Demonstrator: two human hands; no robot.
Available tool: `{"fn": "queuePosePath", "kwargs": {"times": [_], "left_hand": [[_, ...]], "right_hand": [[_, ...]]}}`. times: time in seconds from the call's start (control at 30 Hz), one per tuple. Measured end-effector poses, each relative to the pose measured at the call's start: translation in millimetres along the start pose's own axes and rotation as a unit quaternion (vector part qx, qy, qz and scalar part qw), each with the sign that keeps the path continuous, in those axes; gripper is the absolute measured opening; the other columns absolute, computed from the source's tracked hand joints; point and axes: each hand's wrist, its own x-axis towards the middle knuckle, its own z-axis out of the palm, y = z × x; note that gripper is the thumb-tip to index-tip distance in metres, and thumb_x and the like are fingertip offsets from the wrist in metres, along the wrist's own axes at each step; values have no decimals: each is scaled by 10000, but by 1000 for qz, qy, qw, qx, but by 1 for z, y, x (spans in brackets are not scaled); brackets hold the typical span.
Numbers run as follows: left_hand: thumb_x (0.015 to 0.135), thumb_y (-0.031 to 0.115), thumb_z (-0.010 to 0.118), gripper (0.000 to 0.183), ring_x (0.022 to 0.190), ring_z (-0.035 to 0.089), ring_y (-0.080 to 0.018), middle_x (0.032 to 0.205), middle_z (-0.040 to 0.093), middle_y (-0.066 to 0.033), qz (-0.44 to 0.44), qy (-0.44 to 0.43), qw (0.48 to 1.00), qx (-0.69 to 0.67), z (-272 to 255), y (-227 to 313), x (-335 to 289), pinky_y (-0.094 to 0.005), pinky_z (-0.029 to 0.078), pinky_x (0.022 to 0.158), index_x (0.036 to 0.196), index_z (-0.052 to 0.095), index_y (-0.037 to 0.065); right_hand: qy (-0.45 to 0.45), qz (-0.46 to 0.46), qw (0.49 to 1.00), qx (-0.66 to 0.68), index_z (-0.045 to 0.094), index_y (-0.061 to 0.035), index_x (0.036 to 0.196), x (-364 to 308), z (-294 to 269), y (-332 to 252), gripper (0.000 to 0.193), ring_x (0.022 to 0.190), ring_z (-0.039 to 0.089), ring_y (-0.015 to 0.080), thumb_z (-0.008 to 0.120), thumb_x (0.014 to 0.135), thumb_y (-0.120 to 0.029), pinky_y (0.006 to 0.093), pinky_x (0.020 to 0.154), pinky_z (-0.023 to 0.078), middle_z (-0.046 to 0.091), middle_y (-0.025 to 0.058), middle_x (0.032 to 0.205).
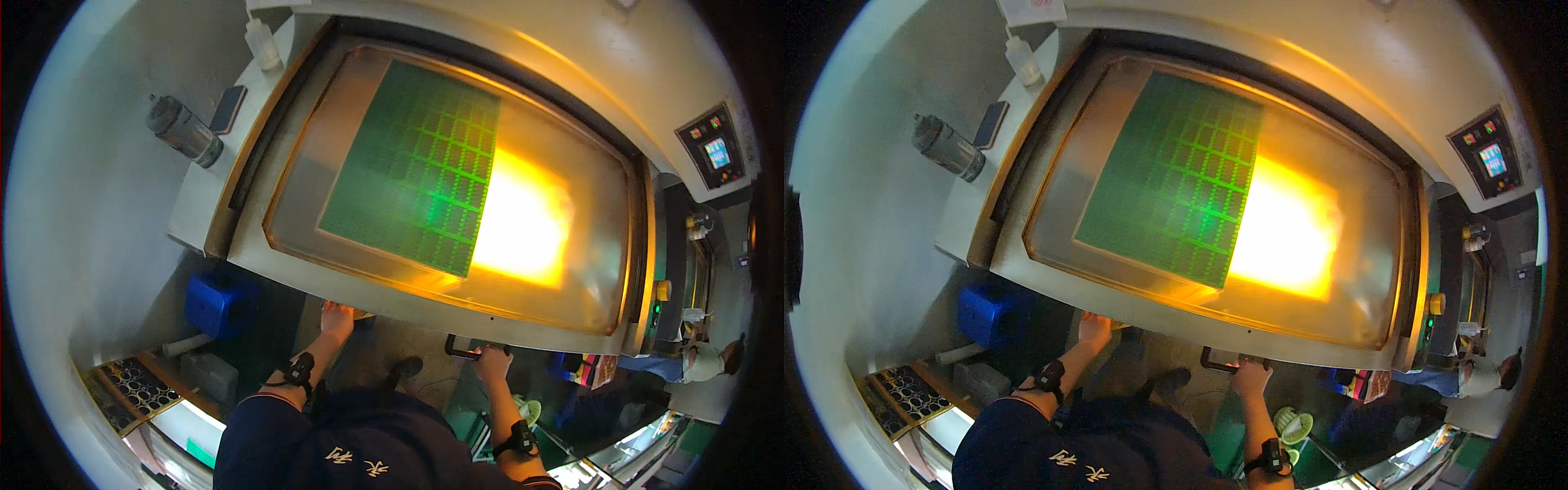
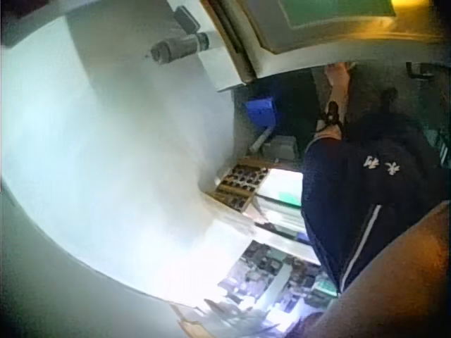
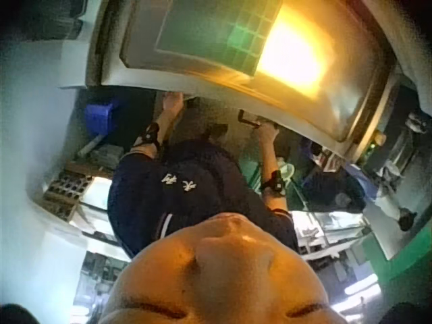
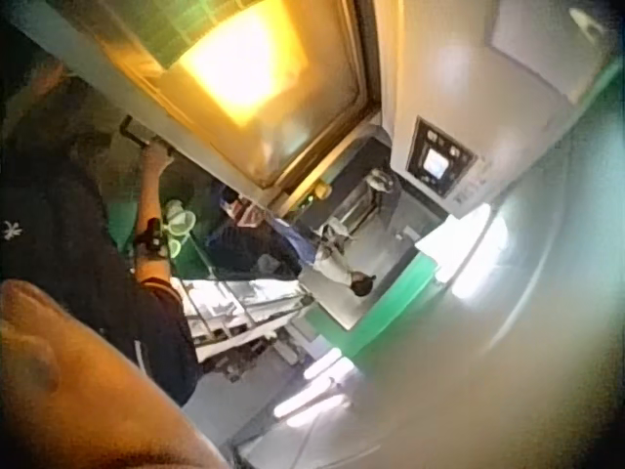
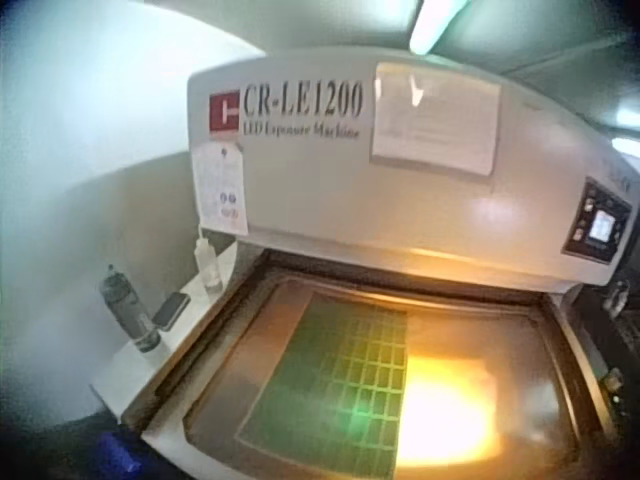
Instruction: Operating an industrial LED exposure machine to process circuit board panels.
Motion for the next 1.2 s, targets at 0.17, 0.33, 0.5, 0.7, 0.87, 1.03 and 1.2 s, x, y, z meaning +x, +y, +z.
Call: {"fn": "queuePosePath", "kwargs": {"times": [0.17,0.33,0.5,0.7,0.87,1.03,1.2], "left_hand": [[815,153,548,265,993,623,-346,1072,645,-150,-70,-153,983,-77,-28,23,-51,-470,493,862,1059,595,60],[778,166,572,258,950,629,-359,951,660,-182,-18,-178,980,-82,-40,32,-117,-468,507,801,1006,617,54],[737,164,614,259,883,641,-371,896,666,-186,51,-206,977,-32,-41,47,-161,-460,505,770,971,625,53],[751,185,631,284,928,635,-359,920,663,-166,209,-260,940,70,-92,121,-161,-470,510,786,1007,618,64],[780,104,587,314,935,637,-350,1002,661,-140,271,-222,932,93,-197,171,-160,-445,522,794,1094,584,86],[856,76,511,440,1131,567,-326,1282,573,-86,345,82,917,180,-194,114,-93,-505,433,961,1296,501,81],[865,66,514,579,1262,450,-387,1452,421,-41,209,6,968,139,-190,50,-5,-552,348,1043,1423,373,131]], "right_hand": [[13,-30,998,48,681,-203,1046,-11,-12,0,310,1062,593,279,692,778,-357,587,933,372,659,77,1037],[139,-123,963,195,598,-185,1198,-47,10,34,450,1245,463,318,692,798,-369,567,1009,330,538,123,1284],[168,-191,926,280,485,-145,1294,-108,34,85,608,1330,357,338,746,757,-265,476,1090,274,423,150,1391],[166,-266,937,156,437,-180,1336,-154,-12,97,669,1384,274,313,753,752,-260,487,1105,255,361,135,1439],[123,-286,949,48,529,-159,1248,-141,-41,86,555,1234,470,298,741,738,-211,460,999,398,517,104,1299],[326,-329,884,59,611,-152,1141,-76,-73,35,393,1031,609,281,680,755,-152,427,845,504,632,61,1124],[273,-303,912,45,509,-163,1298,7,-86,-54,512,1179,533,268,611,796,-138,439,980,432,558,77,1285]]}}
